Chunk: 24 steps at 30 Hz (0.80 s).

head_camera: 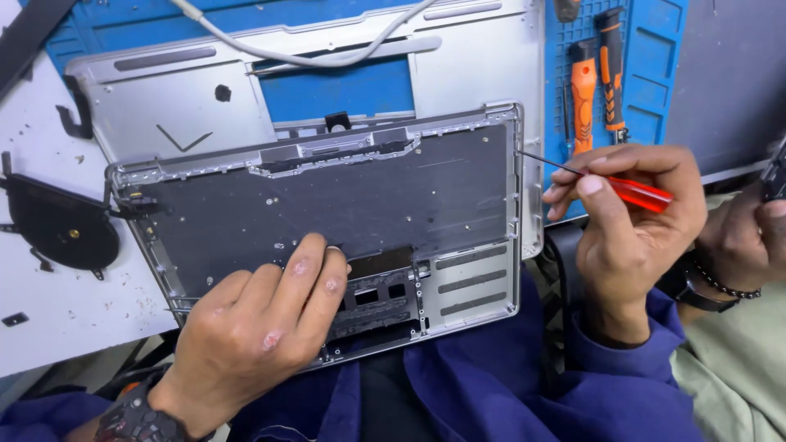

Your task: The person uses screwdrivers to unscrew and remove components from the bottom of a partially disassembled laptop on a workbench, prying at internal parts and handling small screws and brackets while working around the open chassis.

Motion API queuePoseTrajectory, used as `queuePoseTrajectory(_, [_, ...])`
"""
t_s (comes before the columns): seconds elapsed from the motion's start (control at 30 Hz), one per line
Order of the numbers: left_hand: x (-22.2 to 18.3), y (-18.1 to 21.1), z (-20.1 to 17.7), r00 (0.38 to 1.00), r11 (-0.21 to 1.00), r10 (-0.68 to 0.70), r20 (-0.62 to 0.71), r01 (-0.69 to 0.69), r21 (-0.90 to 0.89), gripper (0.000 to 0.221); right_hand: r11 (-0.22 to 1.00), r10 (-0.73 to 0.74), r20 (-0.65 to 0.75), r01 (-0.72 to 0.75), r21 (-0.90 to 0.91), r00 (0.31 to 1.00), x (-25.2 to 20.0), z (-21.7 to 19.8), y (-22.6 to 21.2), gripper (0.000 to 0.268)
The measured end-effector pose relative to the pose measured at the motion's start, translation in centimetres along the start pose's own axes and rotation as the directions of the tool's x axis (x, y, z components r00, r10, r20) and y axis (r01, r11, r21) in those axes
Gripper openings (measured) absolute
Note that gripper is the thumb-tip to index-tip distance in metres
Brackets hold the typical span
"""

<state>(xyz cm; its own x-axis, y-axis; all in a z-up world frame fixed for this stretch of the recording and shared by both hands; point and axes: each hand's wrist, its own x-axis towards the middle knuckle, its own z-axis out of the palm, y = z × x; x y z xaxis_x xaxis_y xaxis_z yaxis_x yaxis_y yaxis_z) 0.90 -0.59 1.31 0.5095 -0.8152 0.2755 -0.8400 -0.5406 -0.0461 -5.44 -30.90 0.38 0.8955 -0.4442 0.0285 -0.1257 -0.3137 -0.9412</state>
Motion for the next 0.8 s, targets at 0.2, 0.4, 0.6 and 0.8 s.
queuePoseTrajectory(0.2, [4.4,1.1,-1.9,0.997,0.994,0.082,0.004,-0.082,0.076,0.018,0.997,0.008,0.068,-0.013,0.071,0.998,0.1,0.0,0.2,0.010])
queuePoseTrajectory(0.4, [9.6,2.6,1.1,0.989,0.986,0.142,-0.033,-0.139,0.090,0.035,0.988,0.055,0.069,-0.064,0.139,0.996,0.2,-0.1,0.2,0.010])
queuePoseTrajectory(0.6, [12.0,2.7,5.1,0.984,0.983,0.169,0.061,-0.164,-0.086,0.040,0.939,0.142,0.104,-0.167,0.300,0.984,1.1,-0.5,0.9,0.009])
queuePoseTrajectory(0.8, [12.8,1.6,5.0,0.966,0.956,0.207,0.154,-0.166,-0.241,0.046,0.922,0.167,0.129,-0.202,0.332,0.977,1.3,-0.8,1.2,0.012])
